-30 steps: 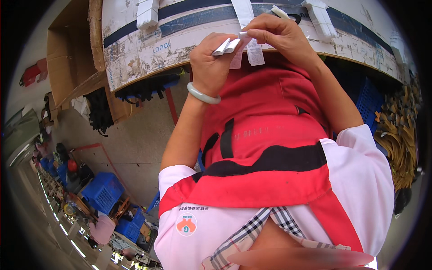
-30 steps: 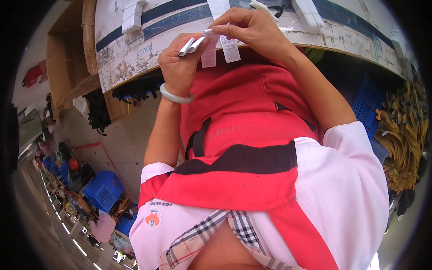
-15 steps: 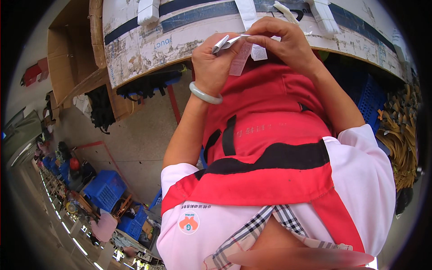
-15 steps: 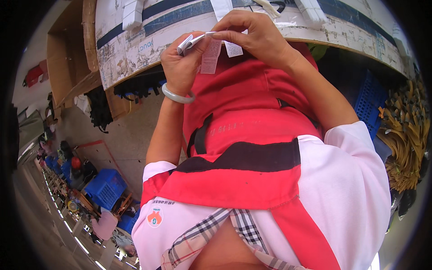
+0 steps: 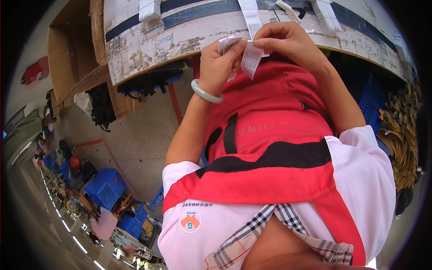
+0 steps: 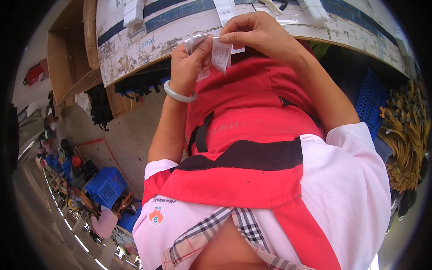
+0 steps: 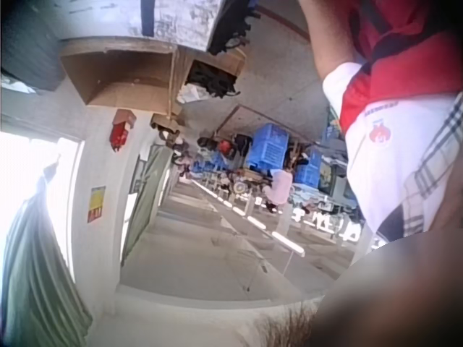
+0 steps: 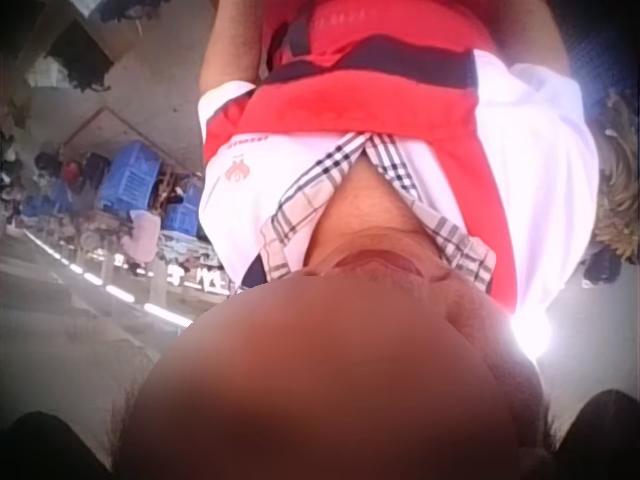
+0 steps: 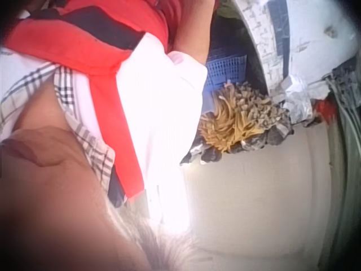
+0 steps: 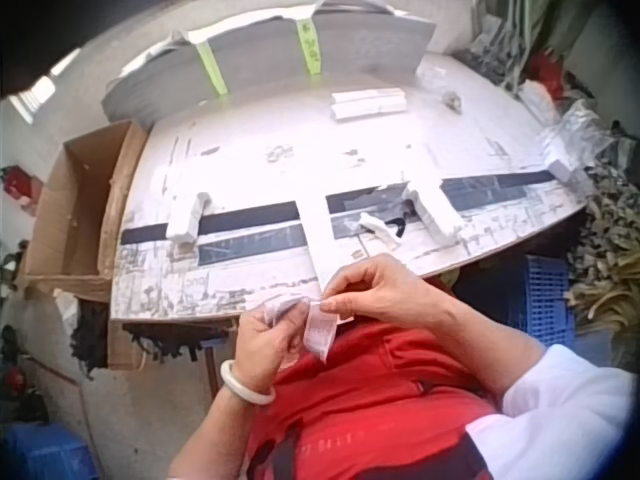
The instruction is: The recorder prepares a mug and then folds a long strip of printed product labels into a neat stack at a workshop table.
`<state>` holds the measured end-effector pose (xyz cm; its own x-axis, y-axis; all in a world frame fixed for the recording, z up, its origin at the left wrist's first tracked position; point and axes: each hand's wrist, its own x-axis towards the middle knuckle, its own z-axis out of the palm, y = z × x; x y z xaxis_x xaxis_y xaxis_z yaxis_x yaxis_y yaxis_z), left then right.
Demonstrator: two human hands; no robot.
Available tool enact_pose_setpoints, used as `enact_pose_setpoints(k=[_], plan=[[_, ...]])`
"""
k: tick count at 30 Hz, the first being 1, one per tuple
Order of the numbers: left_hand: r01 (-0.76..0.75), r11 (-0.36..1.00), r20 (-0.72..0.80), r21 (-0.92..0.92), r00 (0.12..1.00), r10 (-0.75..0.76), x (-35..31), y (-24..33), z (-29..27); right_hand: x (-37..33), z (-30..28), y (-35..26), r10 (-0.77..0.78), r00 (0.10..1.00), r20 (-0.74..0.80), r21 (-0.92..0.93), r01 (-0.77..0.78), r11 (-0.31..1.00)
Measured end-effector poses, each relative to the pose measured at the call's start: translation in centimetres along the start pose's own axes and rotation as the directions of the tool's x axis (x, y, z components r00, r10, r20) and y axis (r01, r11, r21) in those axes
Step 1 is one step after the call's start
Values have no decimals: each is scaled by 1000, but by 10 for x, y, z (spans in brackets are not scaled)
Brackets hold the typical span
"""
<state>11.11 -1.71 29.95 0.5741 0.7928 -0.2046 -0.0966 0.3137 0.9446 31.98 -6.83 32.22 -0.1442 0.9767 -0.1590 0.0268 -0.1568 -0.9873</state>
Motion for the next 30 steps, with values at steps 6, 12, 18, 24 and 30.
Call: enact_pose_setpoints(k=[6, 12, 18, 24, 30], plan=[[146, 985, 175, -86, 976, -130, -5, -3, 0, -2, 17, -12, -28, 995, 97, 63, 22, 998], [222, 967, 285, -127, 942, -179, -20, -10, 5, -4, 24, 11, -23, 998, -53, 10, 23, 1000], [236, 935, 325, -263, 935, -145, -32, -28, 3, -11, 31, 5, -34, 998, -59, -175, 23, 984], [310, 921, 322, -238, 919, -226, -36, -28, 3, -15, 27, 5, -1, 1000, -9, -50, 1, 999], [306, 924, 315, -230, 922, -226, -39, -30, 7, -16, 27, 5, -40, 999, 29, -178, 45, 983]])
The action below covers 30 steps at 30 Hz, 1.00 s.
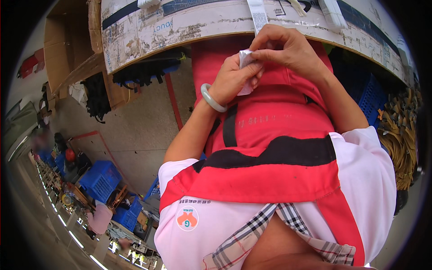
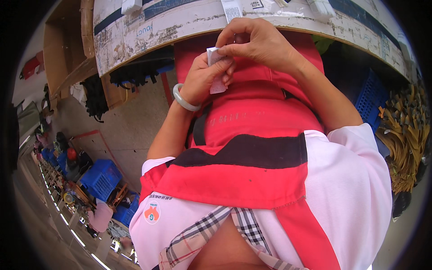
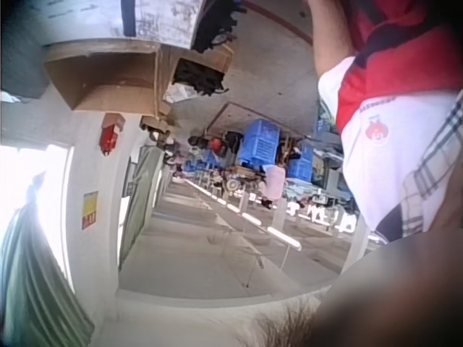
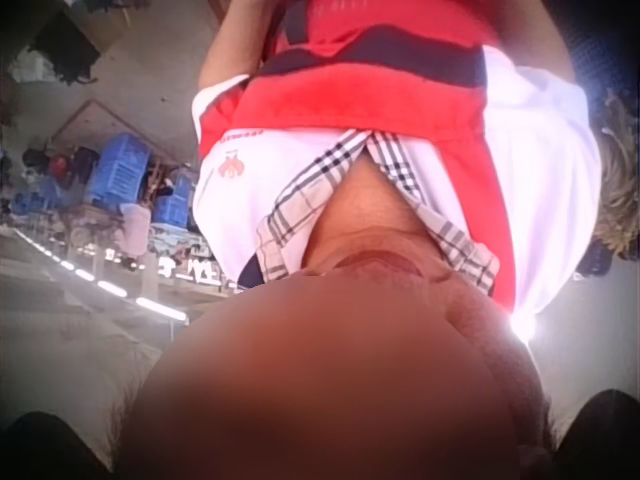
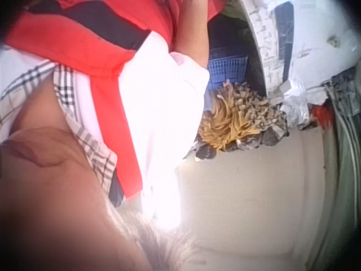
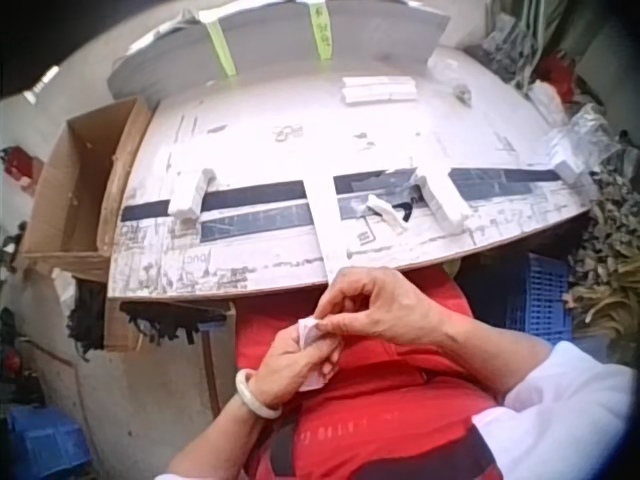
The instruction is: The recorder prepares a mug and then folds a long strip of printed product labels into a neat stack at a workshop table.
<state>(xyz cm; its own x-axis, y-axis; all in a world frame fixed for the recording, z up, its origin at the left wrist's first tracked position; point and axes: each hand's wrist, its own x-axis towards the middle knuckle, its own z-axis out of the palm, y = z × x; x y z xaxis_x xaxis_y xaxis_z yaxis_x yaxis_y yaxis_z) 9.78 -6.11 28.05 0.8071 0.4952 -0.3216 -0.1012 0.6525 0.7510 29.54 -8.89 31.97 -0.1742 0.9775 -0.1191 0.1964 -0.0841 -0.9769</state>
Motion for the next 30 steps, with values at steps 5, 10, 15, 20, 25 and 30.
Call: enact_pose_setpoints(k=[5, 10, 15, 20, 25, 30], plan=[[-20, 1000, 10, 3, 1000, 20, -1, -5, -2, -1, 4, -5, -26, 1000, -13, -48, 26, 999], [-72, 986, 12, 152, 997, 71, -2, -4, -1, -3, 2, -13, -11, 1000, 1, -74, 11, 997], [-120, 963, 5, 241, 993, 122, -4, -4, 2, -6, 1, -22, -66, 996, 68, -187, 77, 979], [-146, 938, -31, 314, 986, 163, -7, 0, 9, -9, 2, -25, -108, 992, 68, -167, 119, 979], [-196, 905, -11, 378, 976, 216, -8, -2, 7, -10, 4, -22, -106, 993, 59, -115, 112, 987], [-260, 836, 21, 483, 958, 285, -10, -1, 6, -10, 3, -27, -114, 990, 85, -149, 126, 981]])
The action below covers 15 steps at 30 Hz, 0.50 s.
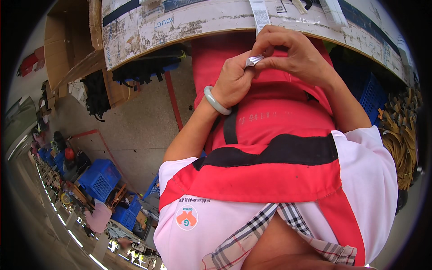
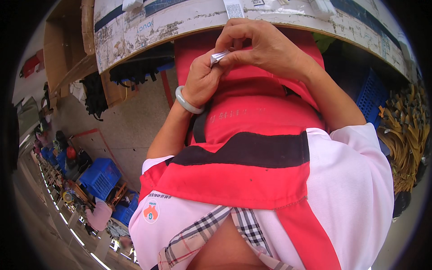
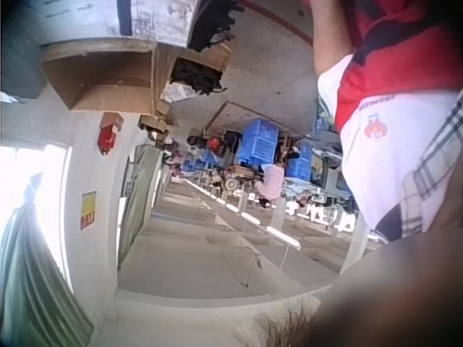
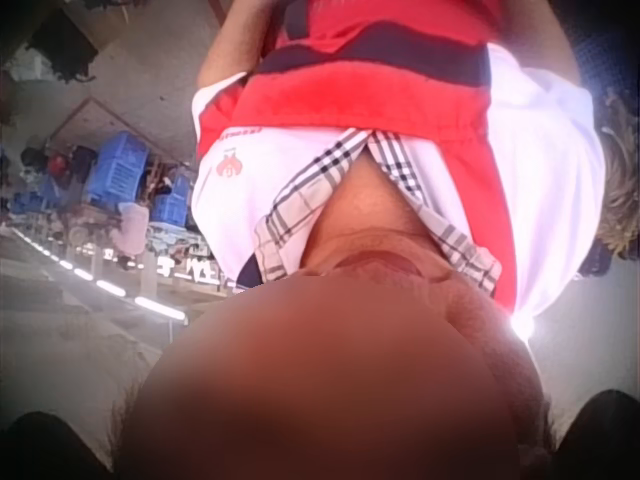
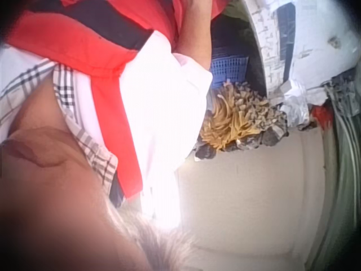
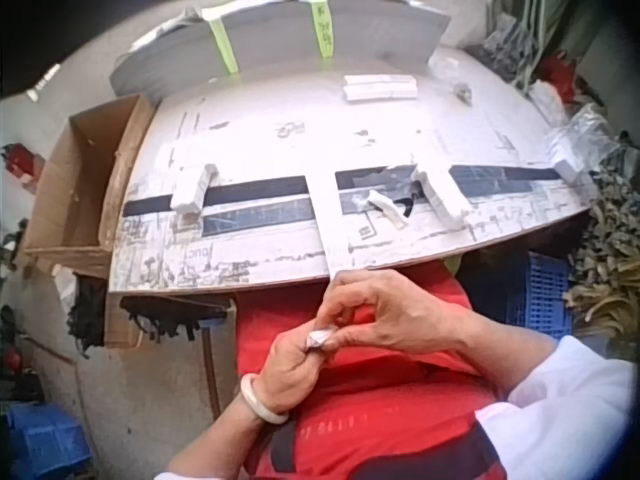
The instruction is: The recorder prepares a mug and then folds a long strip of printed product labels into a neat stack at a workshop table.
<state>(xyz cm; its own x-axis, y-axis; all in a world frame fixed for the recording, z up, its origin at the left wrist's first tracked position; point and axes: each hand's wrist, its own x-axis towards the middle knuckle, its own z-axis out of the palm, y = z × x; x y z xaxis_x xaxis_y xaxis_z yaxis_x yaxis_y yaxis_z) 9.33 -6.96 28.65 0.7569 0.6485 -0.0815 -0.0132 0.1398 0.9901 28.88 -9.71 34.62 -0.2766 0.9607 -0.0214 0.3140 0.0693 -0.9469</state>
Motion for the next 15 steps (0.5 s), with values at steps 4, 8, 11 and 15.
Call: enact_pose_setpoints(k=[4, 8, 11, 15], plan=[[-17, 997, -25, 71, 1000, 19, 0, 10, 2, 1, -2, 0, -66, 998, 20, -35, 66, 997], [-22, 998, -22, 58, 999, 23, 0, 12, 2, -1, -2, 3, -101, 994, 27, -45, 103, 994], [-60, 993, -22, 99, 998, 62, 0, 9, 2, -2, -1, 2, -115, 993, 15, -46, 116, 992], [-47, 995, -21, 90, 999, 49, 0, 8, 3, -3, -1, 3, -123, 992, 20, -58, 124, 991]])
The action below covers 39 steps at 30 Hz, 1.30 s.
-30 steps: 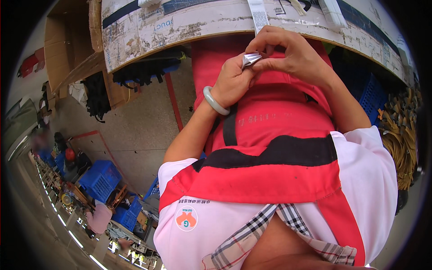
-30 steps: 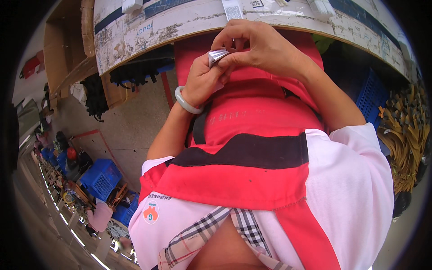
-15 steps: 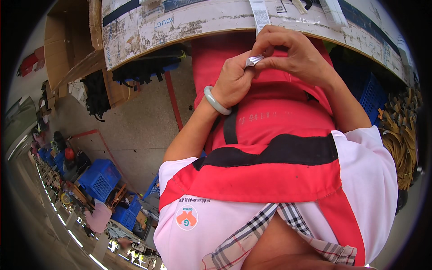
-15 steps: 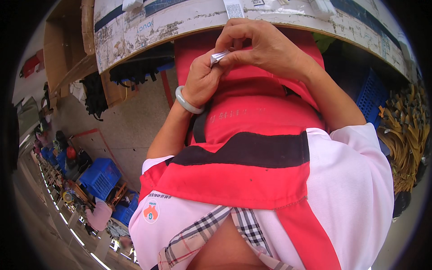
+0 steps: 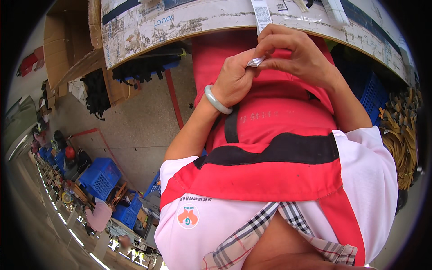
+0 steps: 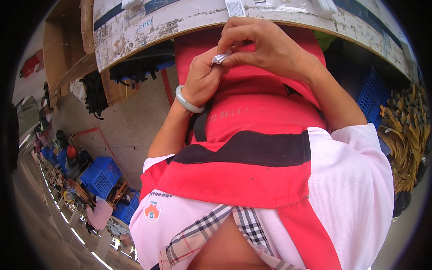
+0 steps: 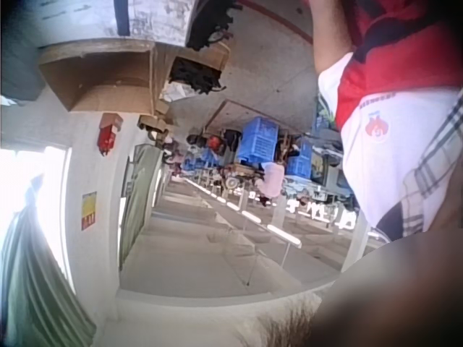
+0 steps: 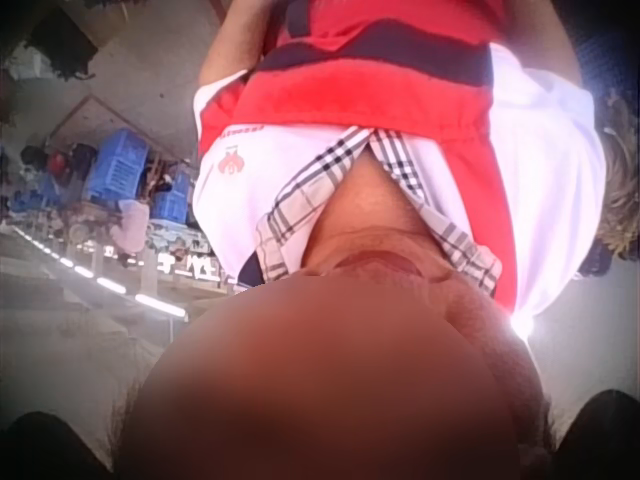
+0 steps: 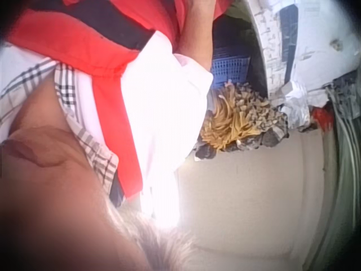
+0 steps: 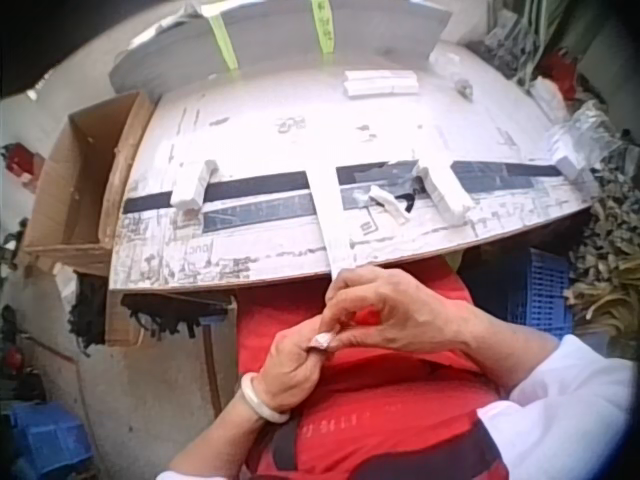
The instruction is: The recorder prepares a mug and then folds a long strip of printed product labels into a neat stack at a workshop table.
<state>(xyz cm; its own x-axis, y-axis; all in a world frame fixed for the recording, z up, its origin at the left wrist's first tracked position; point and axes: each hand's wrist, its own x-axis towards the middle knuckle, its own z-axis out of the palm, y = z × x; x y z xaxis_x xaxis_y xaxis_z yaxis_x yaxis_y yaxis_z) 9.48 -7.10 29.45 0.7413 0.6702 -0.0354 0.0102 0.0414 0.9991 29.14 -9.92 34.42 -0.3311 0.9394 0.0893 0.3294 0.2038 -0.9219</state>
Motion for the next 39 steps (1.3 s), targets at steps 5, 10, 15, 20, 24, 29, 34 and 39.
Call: enact_pose_setpoints(k=[5, 10, 15, 20, 24, 29, 34, 39], plan=[[-72, 997, 12, 3, 997, 71, 0, -1, -1, 1, -3, -1, -8, 999, 43, 21, 7, 1000], [80, 991, 38, -111, 996, -76, -2, 1, -2, 1, -6, -1, 12, 1000, -2, 3, -12, 1000], [149, 976, 59, -157, 988, -142, -1, 4, 0, 0, -9, 1, -14, 1000, -22, 24, 14, 1000], [169, 975, 60, -144, 985, -162, -3, 1, 0, 1, -8, 3, -143, 990, -7, -130, 140, 982], [148, 982, 58, -121, 988, -142, -2, 1, 1, 0, -8, 3, -142, 990, -5, -163, 139, 977], [130, 989, 59, -65, 990, -126, -2, -3, 2, 0, -7, 5, -75, 997, 20, -95, 76, 993], [118, 990, 71, -75, 991, -113, -4, -4, 3, -1, -8, 7, -65, 996, 61, -90, 70, 993], [166, 979, 79, -122, 984, -157, -5, -5, 3, -2, -9, 7, -76, 995, 69, -109, 83, 991]])
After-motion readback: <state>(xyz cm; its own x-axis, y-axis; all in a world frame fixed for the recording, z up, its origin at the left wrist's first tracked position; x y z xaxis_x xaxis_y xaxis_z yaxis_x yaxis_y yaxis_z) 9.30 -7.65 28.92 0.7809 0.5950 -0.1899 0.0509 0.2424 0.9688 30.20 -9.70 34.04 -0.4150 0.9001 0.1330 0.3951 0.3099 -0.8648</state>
